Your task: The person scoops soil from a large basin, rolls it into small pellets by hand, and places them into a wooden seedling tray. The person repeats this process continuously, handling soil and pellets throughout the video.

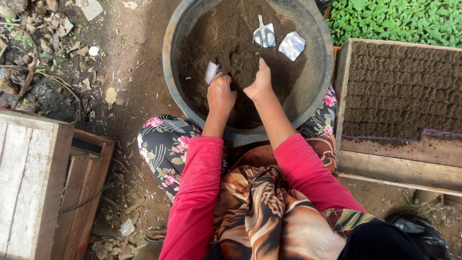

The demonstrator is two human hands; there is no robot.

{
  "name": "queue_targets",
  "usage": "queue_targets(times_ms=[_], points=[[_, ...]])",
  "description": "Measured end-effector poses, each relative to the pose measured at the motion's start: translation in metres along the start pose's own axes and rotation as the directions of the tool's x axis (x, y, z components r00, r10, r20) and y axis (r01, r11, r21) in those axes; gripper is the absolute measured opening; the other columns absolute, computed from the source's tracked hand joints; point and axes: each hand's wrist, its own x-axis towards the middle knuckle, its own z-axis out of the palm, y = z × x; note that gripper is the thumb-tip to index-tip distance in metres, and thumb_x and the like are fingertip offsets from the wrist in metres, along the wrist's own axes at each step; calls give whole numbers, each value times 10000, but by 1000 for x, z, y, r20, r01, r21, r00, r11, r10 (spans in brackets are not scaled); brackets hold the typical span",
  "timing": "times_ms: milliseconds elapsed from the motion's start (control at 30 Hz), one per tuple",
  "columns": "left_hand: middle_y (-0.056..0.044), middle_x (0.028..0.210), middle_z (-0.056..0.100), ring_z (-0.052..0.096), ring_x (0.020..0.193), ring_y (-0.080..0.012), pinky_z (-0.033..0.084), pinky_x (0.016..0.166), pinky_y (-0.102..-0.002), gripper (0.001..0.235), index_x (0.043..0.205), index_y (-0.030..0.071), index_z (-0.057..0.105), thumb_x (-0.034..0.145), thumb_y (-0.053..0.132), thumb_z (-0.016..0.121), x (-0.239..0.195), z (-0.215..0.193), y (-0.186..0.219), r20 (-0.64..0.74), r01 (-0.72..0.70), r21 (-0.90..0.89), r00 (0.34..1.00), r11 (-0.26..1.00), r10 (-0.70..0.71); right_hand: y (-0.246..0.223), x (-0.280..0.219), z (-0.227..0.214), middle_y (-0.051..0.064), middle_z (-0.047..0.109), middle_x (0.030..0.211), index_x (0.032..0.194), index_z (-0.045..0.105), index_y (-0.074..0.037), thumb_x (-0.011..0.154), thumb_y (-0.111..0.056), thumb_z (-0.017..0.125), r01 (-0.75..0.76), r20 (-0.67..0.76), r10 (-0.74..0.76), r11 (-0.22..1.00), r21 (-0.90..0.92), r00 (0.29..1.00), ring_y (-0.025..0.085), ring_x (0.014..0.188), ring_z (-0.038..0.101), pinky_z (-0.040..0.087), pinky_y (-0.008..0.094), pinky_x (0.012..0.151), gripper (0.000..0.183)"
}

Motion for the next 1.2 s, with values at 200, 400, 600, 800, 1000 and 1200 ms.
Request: queue_targets(times_ms=[200, 400, 600, 800, 1000, 1200], points=[[-218, 758, 627, 597, 691, -493, 470, 594, -559, 245, 640, -20, 540, 605, 84, 759, 20, 68, -38, -83, -80, 53, 993, 995, 84, -11, -59, 64, 156, 739, 1030, 1017, 719, -74, 870, -388, 637, 31, -224, -78, 978, -207, 971, 347, 965, 709, 579, 508, 893, 356], [-181, 740, 661, 626, 703, -433, 510, 671, -494, 190, 634, 54, 635, 599, 134, 804, 22, 67, -45, -20, -47, 54, 999, 997, 48, -11, -45, 49, 135, 740, 1026, 1023, 719, -65, 925, -287, 598, 139, -96, -164, 965, -223, 982, 333, 940, 709, 601, 510, 841, 272], [-145, 910, 757, 706, 862, -354, 555, 805, -407, 321, 912, 30, 777, 619, 140, 848, 21, 61, -48, -10, -12, -44, 1000, 999, 12, -6, -41, 23, -83, 151, 1680, 1529, 387, -149, 805, -414, 643, 159, -17, -201, 821, -548, 979, 65, 1543, 23, -124, 493, 1179, 812], [-223, 851, 718, 720, 873, -407, 643, 719, -468, 284, 945, -64, 749, 666, -59, 808, 11, 25, -21, 34, 32, -230, 999, 973, -25, -11, -64, -21, 125, 582, 1188, 1103, 663, -165, 969, -155, 469, 262, 276, -93, -145, -954, 957, 434, 1269, 486, 346, 681, 1078, 236], [-202, 883, 737, 730, 896, -368, 641, 744, -435, 288, 970, -31, 758, 686, -60, 794, 7, 17, -22, 31, 43, -226, 999, 973, -37, -6, -24, -60, -14, 746, 831, 979, 739, -236, 883, -27, 639, 323, 358, -25, -373, -870, 933, 214, 814, 716, 552, 394, 683, 251], [-157, 1044, 709, 714, 978, -351, 587, 853, -491, 463, 1135, 62, 731, 691, -64, 768, 8, 0, -29, 63, 17, -239, 998, 971, -3, -37, -77, -14, 255, 683, 890, 1038, 655, 48, 921, 110, 553, 460, 459, 59, -16, -888, 887, 285, 805, 721, 629, 404, 748, 167]])
